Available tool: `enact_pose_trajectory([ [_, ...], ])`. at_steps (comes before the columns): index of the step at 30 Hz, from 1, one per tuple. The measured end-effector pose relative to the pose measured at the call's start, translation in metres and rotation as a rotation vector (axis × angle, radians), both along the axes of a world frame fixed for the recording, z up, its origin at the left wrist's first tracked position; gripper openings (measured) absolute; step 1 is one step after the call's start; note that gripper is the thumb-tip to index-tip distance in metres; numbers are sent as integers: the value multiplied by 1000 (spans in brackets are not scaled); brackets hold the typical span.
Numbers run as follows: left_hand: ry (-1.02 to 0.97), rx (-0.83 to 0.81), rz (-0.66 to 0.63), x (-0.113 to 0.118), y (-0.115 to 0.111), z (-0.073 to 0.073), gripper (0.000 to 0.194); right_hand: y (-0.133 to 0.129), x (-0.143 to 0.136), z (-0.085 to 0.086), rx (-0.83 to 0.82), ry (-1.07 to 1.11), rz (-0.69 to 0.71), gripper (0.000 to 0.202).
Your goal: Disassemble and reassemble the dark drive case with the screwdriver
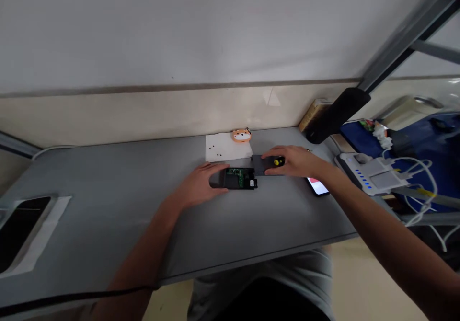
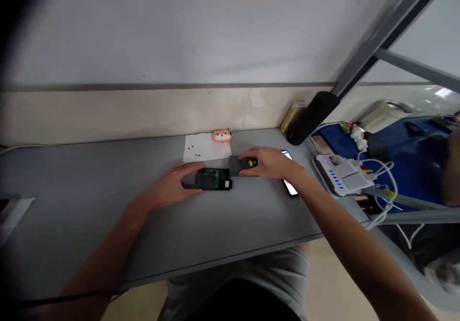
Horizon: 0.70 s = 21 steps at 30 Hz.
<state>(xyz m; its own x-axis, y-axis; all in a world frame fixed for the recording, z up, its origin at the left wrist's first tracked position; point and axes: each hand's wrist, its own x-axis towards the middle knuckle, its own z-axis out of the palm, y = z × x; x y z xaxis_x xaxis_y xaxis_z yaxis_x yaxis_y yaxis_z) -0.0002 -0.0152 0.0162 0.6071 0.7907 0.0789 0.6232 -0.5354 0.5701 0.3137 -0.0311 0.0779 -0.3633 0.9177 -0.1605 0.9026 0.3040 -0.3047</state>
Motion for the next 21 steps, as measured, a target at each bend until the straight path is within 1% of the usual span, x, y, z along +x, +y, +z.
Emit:
enact_pose_trajectory([
  [7, 90, 127, -76, 9, -5, -1, 43, 0, 5, -3, -31, 103, -34, 49],
  [11, 155, 168, -88, 12, -6, -4, 45, -2, 1, -3, -63, 117, -29, 50],
  [13, 175, 184, -85, 12, -5, -6, 46, -4, -4, -2, -60, 122, 2, 50],
  [17, 178, 204, -74, 14, -5, -9, 47, -13, -14, -4, 10, 87, 79, 46],
  [21, 180, 203, -49, 20, -6, -14, 47, -21, -25, -12, 101, 6, 54, 45],
])
